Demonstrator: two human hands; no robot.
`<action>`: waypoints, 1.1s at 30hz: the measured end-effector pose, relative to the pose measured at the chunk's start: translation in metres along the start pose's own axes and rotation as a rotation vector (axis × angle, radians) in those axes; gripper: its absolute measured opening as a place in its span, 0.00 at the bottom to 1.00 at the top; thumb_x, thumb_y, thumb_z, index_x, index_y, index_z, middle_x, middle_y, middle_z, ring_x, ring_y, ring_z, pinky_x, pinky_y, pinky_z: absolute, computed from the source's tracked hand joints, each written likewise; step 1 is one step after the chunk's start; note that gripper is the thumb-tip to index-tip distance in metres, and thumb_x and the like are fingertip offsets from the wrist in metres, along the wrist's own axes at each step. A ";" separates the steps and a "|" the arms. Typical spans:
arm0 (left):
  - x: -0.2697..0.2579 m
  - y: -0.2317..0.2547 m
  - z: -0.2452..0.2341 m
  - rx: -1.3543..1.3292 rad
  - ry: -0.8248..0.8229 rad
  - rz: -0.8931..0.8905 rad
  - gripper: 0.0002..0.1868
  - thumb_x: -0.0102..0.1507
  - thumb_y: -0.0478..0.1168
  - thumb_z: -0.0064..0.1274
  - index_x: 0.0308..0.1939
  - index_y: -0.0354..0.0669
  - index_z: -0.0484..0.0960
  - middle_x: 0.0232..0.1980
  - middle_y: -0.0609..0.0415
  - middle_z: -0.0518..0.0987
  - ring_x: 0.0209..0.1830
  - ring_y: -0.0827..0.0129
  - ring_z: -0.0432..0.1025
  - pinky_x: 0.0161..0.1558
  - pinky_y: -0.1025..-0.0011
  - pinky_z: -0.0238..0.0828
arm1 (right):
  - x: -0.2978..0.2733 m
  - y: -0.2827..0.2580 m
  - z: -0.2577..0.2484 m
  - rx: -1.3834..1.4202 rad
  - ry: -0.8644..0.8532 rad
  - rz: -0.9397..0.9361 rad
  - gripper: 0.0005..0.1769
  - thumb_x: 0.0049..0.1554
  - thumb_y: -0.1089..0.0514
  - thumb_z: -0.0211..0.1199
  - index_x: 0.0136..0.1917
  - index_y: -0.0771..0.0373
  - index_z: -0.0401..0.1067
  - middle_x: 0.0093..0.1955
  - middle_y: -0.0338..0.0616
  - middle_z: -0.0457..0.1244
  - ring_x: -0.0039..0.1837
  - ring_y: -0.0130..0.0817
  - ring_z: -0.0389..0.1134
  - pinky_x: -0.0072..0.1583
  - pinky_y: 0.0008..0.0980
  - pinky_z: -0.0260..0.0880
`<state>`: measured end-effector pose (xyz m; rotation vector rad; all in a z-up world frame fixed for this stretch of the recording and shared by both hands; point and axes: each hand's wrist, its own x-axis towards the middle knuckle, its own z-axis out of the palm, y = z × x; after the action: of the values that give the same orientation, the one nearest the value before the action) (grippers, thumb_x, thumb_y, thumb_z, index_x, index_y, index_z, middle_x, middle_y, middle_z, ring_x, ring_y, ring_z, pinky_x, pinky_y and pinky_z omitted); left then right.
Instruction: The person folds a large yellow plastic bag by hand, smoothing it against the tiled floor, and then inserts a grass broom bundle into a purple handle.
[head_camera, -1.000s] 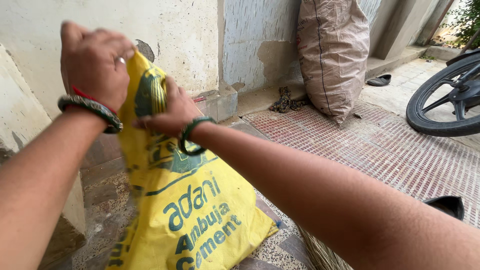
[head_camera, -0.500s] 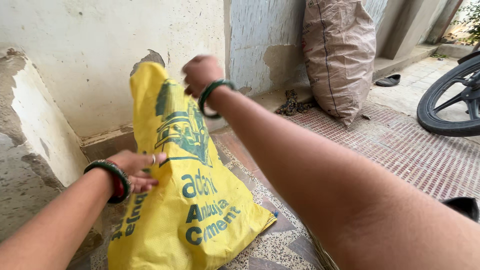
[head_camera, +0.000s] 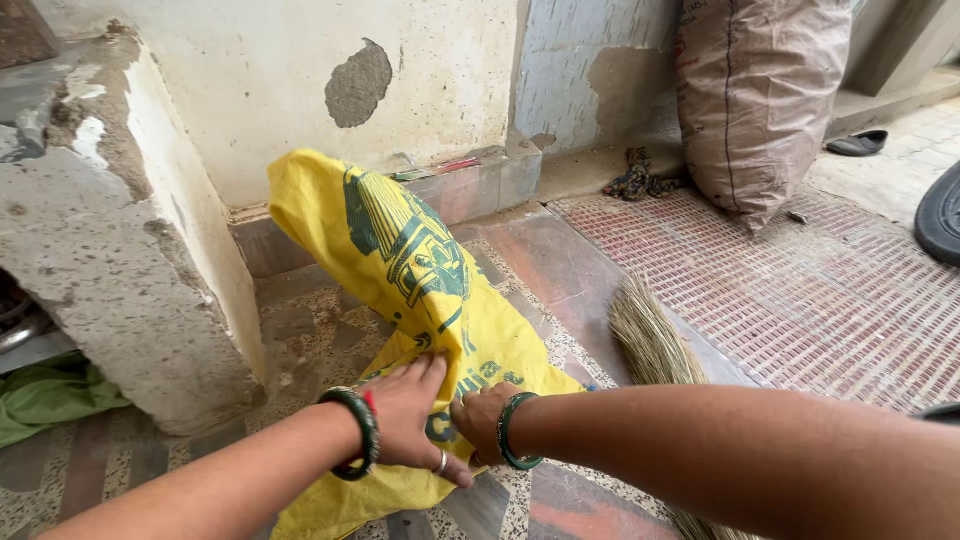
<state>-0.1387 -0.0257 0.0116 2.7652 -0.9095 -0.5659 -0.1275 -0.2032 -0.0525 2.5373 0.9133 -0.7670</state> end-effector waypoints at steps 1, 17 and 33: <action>-0.001 0.004 -0.004 -0.001 0.002 -0.005 0.76 0.50 0.68 0.76 0.75 0.26 0.39 0.78 0.27 0.42 0.81 0.36 0.42 0.68 0.51 0.43 | 0.002 -0.003 -0.002 -0.049 0.013 -0.025 0.47 0.49 0.31 0.70 0.71 0.59 0.64 0.62 0.56 0.66 0.62 0.52 0.70 0.60 0.47 0.72; -0.030 -0.014 -0.045 0.469 0.155 -0.435 0.66 0.53 0.70 0.64 0.79 0.45 0.41 0.81 0.29 0.31 0.83 0.44 0.28 0.76 0.49 0.26 | 0.011 0.045 -0.118 0.101 0.618 0.089 0.13 0.61 0.41 0.57 0.54 0.42 0.78 0.46 0.42 0.71 0.49 0.44 0.73 0.49 0.46 0.73; -0.009 -0.098 -0.140 -0.041 0.783 -0.741 0.12 0.66 0.49 0.52 0.48 0.70 0.90 0.49 0.49 0.85 0.47 0.49 0.79 0.51 0.54 0.75 | -0.016 0.133 -0.133 0.069 1.164 -0.055 0.64 0.39 0.17 0.71 0.72 0.64 0.65 0.59 0.59 0.67 0.58 0.56 0.68 0.55 0.51 0.70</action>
<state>-0.0359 0.0645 0.1147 2.8130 0.2944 0.4228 0.0001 -0.2455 0.0798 2.9313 1.2347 0.8253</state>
